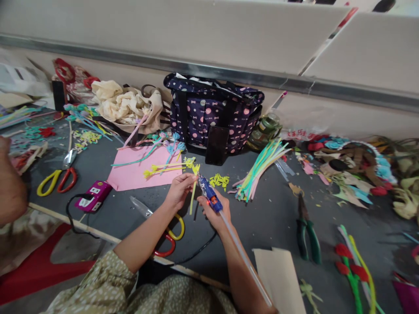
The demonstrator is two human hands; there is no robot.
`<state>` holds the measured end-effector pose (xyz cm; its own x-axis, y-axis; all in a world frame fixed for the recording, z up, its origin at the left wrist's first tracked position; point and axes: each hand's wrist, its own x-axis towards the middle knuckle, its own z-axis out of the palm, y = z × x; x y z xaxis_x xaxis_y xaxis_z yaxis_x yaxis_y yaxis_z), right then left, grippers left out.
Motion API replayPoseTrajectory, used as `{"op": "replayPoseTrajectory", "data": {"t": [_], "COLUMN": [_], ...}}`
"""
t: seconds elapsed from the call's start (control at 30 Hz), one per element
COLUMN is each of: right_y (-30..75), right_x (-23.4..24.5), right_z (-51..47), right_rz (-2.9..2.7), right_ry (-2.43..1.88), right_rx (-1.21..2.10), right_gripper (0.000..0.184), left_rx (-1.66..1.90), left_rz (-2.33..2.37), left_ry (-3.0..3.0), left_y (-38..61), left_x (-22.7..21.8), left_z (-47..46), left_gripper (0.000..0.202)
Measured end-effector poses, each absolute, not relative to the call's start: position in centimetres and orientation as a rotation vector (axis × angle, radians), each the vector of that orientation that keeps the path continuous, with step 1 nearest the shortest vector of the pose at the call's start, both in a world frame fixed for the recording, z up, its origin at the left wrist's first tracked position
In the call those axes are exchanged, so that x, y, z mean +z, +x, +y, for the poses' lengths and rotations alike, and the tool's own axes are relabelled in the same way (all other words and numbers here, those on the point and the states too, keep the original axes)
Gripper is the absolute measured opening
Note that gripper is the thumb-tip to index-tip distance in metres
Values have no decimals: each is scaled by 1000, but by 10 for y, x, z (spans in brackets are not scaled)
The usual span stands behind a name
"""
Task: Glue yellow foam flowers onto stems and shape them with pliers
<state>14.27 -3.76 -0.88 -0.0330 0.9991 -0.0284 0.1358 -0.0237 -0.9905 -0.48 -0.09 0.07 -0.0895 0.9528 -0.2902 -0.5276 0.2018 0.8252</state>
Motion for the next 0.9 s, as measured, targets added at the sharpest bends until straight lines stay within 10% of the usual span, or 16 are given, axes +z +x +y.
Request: {"op": "replayPoseTrajectory", "data": {"t": [0.9], "right_y": [148], "right_x": [-13], "right_z": [-34], "right_rz": [-1493], "right_ry": [-1377], "right_rx": [938], "right_gripper": [29], "left_rx": [1387], "left_rz": [1073], "left_ry": [601], "left_y": [-3], "left_x": [0], "left_z": [-1], "left_gripper": [22]}}
